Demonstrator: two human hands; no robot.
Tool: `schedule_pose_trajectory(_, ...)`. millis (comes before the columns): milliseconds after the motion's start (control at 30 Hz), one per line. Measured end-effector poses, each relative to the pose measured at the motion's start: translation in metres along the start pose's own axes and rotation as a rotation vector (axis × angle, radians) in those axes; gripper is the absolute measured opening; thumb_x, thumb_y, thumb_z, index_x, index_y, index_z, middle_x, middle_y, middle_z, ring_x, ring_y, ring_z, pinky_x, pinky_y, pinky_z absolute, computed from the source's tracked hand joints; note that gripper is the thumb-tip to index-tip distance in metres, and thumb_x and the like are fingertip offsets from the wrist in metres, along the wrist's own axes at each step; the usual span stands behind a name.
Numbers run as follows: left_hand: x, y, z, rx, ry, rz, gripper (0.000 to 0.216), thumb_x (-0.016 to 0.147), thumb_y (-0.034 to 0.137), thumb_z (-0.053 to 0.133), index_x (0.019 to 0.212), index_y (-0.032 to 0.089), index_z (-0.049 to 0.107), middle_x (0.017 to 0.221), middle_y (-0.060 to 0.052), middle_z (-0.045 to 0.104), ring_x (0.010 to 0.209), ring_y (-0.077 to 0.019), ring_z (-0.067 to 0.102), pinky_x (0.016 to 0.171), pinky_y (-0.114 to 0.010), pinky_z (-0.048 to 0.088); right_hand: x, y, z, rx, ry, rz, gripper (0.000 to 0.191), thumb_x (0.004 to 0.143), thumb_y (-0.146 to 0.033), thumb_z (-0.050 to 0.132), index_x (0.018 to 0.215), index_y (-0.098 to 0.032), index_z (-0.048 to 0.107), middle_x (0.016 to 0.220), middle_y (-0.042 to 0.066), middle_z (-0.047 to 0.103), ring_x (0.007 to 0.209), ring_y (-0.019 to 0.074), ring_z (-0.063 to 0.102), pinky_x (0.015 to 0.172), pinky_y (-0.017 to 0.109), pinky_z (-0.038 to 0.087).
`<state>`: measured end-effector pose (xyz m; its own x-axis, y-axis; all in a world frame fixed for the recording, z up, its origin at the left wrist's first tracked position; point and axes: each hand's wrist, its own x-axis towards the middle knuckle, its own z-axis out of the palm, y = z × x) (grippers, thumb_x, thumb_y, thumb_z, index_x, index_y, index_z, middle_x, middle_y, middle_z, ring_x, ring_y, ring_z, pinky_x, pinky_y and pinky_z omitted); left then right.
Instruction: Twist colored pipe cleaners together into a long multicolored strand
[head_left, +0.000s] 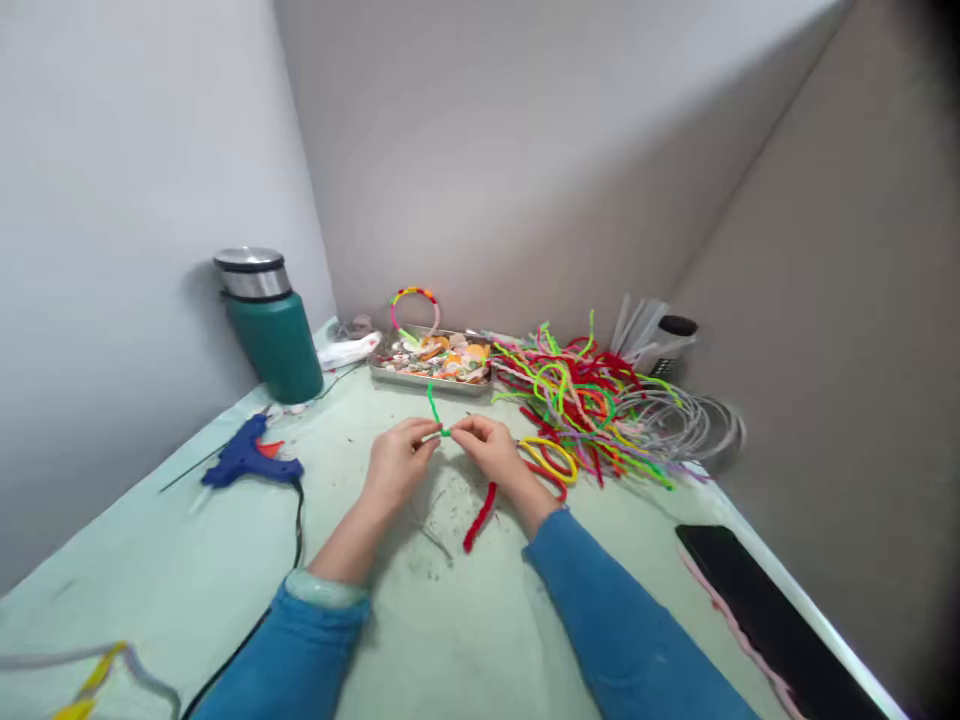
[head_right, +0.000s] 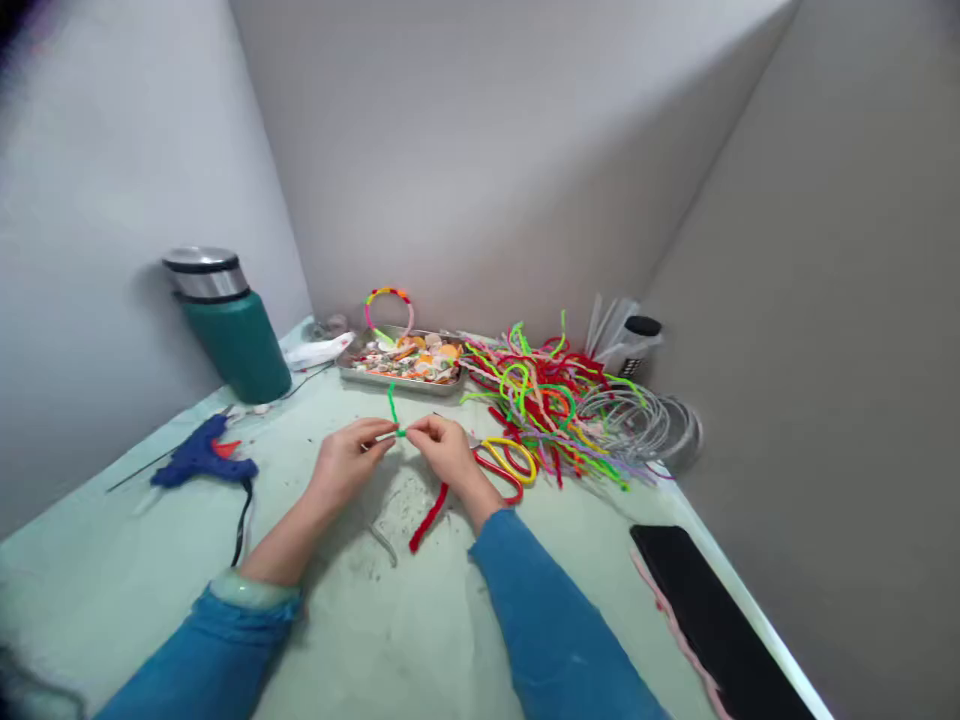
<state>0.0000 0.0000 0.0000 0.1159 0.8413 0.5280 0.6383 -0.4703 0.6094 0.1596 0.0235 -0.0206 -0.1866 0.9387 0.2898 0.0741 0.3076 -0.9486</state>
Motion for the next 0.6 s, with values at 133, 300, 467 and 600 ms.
schedule_pose_trajectory(133,0.0,0.001,-0.001,0.005,-0.003,-0.002,0.017,0.075,0.02,0.056,0.086,0.021,0.069,0.092,-0.003,0.069,0.084,-0.0152,0.062,0.078,-0.026,0.047,-0.002,-0.005,0.0,0.006,-0.012,0.002,0.016,0.073,-0.031,0.058,0.074,-0.016,0.06,0.055,-0.004,0.047,0.054,0.0088,0.041,0.051,0.02,0.032)
schedule_pose_trajectory(300,-0.001,0.005,-0.003,-0.008,-0.039,-0.024,0.017,0.077,0.021,0.054,0.083,0.02,0.069,0.091,-0.003,0.069,0.081,-0.0152,0.062,0.074,-0.025,0.046,-0.004,-0.009,0.0,0.008,-0.028,0.005,0.017,0.073,-0.032,0.058,0.075,-0.016,0.06,0.055,-0.004,0.047,0.053,0.0088,0.041,0.05,0.02,0.031)
schedule_pose_trajectory(467,0.0,0.01,-0.005,-0.021,-0.079,-0.066,0.019,0.079,0.024,0.05,0.082,0.018,0.068,0.085,-0.004,0.068,0.077,-0.0148,0.06,0.07,-0.024,0.043,-0.004,-0.01,-0.001,0.008,-0.023,-0.009,0.018,0.073,-0.034,0.059,0.075,-0.016,0.06,0.055,-0.004,0.047,0.053,0.0088,0.041,0.05,0.02,0.032)
schedule_pose_trajectory(600,0.001,0.012,-0.006,-0.047,-0.126,-0.142,0.022,0.079,0.028,0.047,0.08,0.016,0.066,0.08,-0.004,0.066,0.073,-0.0147,0.057,0.066,-0.024,0.041,-0.005,-0.012,-0.001,0.019,-0.03,-0.019,0.019,0.072,-0.034,0.059,0.075,-0.016,0.061,0.056,-0.003,0.048,0.054,0.009,0.042,0.05,0.02,0.033)
